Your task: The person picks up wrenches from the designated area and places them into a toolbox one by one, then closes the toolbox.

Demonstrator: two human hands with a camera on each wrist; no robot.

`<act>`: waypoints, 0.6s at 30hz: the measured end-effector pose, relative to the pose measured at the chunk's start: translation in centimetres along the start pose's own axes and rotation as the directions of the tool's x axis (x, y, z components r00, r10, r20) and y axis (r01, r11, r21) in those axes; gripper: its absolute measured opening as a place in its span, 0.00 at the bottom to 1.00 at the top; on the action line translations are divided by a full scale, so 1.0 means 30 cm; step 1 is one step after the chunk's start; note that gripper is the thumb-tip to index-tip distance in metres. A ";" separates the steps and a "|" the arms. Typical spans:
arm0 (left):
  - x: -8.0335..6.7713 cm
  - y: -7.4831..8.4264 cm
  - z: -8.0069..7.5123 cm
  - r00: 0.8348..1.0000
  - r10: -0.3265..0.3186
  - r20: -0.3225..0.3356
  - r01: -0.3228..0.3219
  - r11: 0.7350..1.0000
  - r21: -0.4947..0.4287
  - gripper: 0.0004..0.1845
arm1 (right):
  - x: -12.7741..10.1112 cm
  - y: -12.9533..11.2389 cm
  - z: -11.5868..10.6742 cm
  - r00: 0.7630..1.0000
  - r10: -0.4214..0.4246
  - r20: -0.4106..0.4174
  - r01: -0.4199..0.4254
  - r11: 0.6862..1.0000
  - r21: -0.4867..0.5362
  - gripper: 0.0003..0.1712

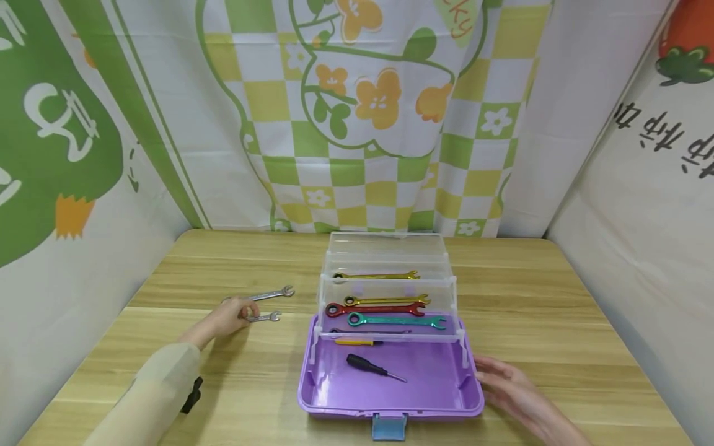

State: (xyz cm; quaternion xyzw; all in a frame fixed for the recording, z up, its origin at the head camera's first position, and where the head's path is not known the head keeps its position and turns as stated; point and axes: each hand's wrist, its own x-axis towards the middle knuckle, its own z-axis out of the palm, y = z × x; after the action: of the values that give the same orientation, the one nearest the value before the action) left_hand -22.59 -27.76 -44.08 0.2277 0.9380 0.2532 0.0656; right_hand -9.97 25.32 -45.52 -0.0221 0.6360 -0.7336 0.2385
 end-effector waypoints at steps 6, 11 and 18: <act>0.001 -0.020 -0.004 0.997 0.017 0.070 -0.010 0.994 -0.106 0.10 | 0.005 0.006 -0.007 1.000 -0.013 0.014 0.013 0.999 0.043 0.26; 0.002 -0.034 0.002 0.996 0.041 0.082 -0.031 0.992 -0.121 0.11 | 0.005 0.006 -0.006 0.999 -0.018 0.030 0.017 0.998 0.061 0.22; 0.000 -0.028 0.011 0.997 0.076 0.024 -0.075 0.996 -0.055 0.12 | 0.004 0.006 -0.005 1.000 -0.011 0.026 0.010 0.999 0.035 0.27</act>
State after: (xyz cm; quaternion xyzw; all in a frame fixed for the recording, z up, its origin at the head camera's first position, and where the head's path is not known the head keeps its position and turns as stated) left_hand -22.86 -28.25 -44.79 0.2643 0.9206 0.2777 0.0743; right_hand -10.07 25.41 -45.75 -0.0307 0.6197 -0.7455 0.2434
